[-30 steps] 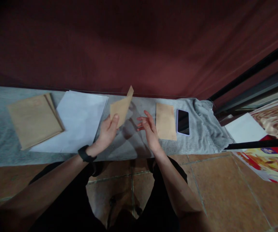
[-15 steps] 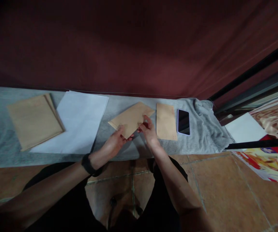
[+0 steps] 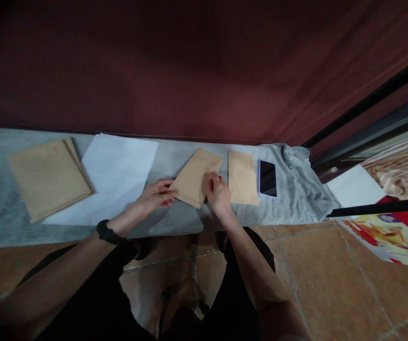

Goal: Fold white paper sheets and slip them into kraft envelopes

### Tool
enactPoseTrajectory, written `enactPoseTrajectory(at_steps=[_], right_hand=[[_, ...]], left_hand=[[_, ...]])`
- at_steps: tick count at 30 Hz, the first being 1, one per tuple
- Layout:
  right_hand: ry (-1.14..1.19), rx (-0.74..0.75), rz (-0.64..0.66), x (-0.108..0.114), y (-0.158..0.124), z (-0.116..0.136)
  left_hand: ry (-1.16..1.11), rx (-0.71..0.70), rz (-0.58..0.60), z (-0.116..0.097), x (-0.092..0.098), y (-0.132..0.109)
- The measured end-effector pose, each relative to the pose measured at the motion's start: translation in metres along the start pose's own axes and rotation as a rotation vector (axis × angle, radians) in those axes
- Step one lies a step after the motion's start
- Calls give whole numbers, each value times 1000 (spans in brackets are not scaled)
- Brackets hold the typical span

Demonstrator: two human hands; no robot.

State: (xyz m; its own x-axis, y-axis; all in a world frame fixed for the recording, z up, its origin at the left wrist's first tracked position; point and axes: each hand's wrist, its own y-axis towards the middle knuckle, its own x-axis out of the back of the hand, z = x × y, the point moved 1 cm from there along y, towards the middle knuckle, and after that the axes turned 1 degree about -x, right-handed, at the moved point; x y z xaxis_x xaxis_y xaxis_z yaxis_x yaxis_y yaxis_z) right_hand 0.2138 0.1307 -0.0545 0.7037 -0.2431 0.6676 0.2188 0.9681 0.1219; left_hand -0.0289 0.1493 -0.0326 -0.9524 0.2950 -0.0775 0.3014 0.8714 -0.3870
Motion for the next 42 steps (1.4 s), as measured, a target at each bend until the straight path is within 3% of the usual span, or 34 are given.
enactPoseTrajectory(at_steps=[5,9,12,29,37,42], right_hand=[[-302,174,13,-12,-6,7],[-417,170,106,-22,-2,9],[-453,157,106,-23,3,8],[-494,195,123,-32,11,18],[-372,279,346,-35,-30,30],[-335,292,395,-35,-65,42]], left_hand=[[126,77,123,2,-1,-7],[153,173,304,-2,2,-15],[133,223,365,-2,3,-22],[60,269,412,6,4,-20],[33,287,405,7,3,-16],[45,263,411,3,1,-17]])
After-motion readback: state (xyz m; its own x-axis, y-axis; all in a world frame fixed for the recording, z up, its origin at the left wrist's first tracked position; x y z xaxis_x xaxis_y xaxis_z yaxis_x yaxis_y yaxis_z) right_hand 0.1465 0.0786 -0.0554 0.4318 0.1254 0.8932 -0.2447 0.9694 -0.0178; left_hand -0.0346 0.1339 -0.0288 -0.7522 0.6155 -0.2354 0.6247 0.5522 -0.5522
